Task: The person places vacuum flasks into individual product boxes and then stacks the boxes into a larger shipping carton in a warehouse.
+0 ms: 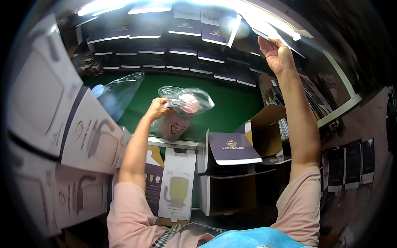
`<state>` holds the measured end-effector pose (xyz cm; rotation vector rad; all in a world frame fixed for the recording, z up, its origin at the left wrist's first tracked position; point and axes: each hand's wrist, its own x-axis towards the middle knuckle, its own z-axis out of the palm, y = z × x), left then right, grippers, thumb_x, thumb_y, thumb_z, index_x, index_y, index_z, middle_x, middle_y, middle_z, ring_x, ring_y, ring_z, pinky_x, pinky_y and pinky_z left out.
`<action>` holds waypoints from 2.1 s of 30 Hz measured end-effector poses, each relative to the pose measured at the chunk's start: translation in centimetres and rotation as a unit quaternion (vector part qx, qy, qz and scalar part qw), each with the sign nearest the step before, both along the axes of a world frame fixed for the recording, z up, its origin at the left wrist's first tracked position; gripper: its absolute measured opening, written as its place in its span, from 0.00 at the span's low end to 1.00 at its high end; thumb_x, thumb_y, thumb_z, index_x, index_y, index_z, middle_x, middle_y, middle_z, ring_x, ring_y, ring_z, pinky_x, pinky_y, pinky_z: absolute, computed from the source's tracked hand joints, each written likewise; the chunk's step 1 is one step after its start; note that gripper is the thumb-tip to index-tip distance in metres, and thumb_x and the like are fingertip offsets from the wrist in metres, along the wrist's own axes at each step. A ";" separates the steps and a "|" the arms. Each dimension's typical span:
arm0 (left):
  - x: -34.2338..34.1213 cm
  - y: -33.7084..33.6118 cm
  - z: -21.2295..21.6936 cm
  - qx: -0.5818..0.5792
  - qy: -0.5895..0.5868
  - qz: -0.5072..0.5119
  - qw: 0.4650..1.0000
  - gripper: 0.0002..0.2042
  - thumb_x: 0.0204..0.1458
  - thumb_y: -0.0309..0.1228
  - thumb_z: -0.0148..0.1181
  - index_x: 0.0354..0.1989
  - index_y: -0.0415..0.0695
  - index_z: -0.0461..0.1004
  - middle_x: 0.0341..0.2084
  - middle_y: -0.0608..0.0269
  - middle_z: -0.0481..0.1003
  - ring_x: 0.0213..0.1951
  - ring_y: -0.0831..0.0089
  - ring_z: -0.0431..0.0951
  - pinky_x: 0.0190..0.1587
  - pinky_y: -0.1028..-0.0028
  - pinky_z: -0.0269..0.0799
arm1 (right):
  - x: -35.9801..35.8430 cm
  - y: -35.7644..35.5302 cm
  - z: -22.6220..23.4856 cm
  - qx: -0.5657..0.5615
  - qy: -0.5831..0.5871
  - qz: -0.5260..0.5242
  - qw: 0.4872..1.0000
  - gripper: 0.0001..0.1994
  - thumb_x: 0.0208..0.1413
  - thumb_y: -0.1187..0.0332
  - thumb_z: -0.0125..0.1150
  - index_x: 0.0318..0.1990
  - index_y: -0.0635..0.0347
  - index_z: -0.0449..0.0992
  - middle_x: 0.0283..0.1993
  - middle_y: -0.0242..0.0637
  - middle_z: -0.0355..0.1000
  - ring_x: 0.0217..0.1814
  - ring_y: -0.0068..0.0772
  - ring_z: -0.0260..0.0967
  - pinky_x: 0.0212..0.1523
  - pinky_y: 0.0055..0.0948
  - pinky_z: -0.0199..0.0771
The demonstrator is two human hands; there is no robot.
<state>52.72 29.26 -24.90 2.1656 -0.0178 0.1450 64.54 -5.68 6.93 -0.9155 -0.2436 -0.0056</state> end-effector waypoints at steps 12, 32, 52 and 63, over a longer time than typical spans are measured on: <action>-31.6 -14.3 10.7 -0.162 -0.321 0.437 0.824 0.11 0.46 0.23 0.73 0.36 0.33 0.79 0.31 0.66 0.80 0.32 0.82 0.73 0.37 0.78 0.69 | -20.9 2.8 2.7 -0.006 -0.050 0.192 0.980 0.07 0.62 0.77 0.53 0.42 0.73 0.73 0.45 0.49 0.75 0.54 0.43 0.75 0.60 0.37 0.76; -64.6 -16.3 9.9 -0.102 -0.262 0.555 0.783 0.15 0.48 0.27 0.73 0.42 0.34 0.79 0.35 0.65 0.81 0.36 0.80 0.76 0.44 0.77 0.68 | -48.6 3.5 -18.8 -0.742 -0.551 0.265 0.276 0.49 0.40 0.39 0.69 0.69 0.53 0.60 0.74 0.56 0.47 0.79 0.60 0.30 0.67 0.80 0.32; -48.3 -18.3 22.0 0.079 -0.151 0.552 0.816 0.19 0.51 0.43 0.69 0.33 0.35 0.79 0.26 0.53 0.81 0.23 0.66 0.77 0.29 0.68 0.70 | -54.1 1.2 -25.9 -0.487 -0.673 -0.016 0.557 0.11 0.41 0.70 0.60 0.35 0.59 0.80 0.42 0.35 0.69 0.52 0.33 0.65 0.66 0.45 0.55; -54.0 -19.3 14.6 0.541 -0.154 0.375 0.737 0.12 0.43 0.31 0.68 0.33 0.36 0.78 0.38 0.40 0.76 0.44 0.44 0.74 0.52 0.58 0.69 | -51.6 0.1 -25.0 -0.394 -0.693 0.014 0.603 0.17 0.51 0.60 0.66 0.46 0.55 0.81 0.57 0.42 0.72 0.67 0.36 0.61 0.71 0.50 0.48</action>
